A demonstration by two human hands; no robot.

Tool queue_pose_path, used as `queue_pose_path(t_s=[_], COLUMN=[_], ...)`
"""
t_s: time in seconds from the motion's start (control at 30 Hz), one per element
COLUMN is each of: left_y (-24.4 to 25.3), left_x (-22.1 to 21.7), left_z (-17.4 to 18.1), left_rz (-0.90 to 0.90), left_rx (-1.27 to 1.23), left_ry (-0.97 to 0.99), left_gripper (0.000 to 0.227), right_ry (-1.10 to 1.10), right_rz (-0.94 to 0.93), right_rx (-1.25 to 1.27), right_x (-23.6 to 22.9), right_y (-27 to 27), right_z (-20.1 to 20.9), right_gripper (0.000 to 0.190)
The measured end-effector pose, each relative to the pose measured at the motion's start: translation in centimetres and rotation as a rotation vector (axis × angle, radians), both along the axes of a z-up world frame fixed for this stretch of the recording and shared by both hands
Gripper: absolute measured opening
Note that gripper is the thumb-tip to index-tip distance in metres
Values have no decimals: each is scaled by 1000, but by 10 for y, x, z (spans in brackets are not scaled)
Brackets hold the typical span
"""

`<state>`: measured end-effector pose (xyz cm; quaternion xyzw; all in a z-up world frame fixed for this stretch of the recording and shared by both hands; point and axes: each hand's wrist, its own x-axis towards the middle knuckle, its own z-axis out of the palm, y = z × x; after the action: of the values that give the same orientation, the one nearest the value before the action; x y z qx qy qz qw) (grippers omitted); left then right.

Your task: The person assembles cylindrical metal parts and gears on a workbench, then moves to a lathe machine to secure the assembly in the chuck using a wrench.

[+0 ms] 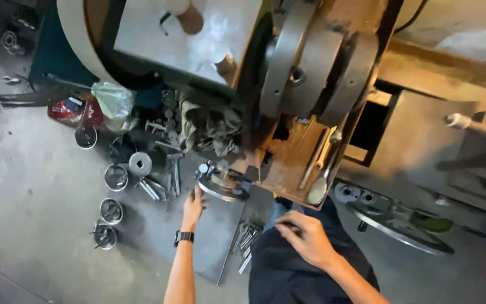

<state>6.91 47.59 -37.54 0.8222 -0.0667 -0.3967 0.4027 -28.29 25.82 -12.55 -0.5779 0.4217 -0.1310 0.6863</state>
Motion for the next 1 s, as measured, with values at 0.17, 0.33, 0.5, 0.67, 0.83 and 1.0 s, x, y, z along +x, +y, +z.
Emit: queue_pose_path(t_s=[0.17, 0.33, 0.5, 0.67, 0.83, 1.0], left_y=[18, 25, -14, -11, -11, -16], left_x=[-30, -110, -36, -147, -116, -62], left_z=[28, -78, 40, -26, -101, 65], left_rz=[-173, -442, -464, -374, -407, -394], left_rx=[60, -29, 202, -99, 41, -28], left_ry=[-225, -453, -520, -496, -273, -9], left_gripper=[41, 24, 27, 24, 25, 30], right_ry=[-80, 11, 39, 120, 103, 44], right_rz=[328, 348, 384, 323, 303, 308], right_rx=[-342, -327, -322, -326, -353, -437], right_x=[51, 74, 72, 73, 71, 67], right_y=[-7, -18, -18, -34, -33, -36], right_z=[18, 12, 2, 23, 24, 19], right_gripper=[14, 14, 15, 16, 16, 16])
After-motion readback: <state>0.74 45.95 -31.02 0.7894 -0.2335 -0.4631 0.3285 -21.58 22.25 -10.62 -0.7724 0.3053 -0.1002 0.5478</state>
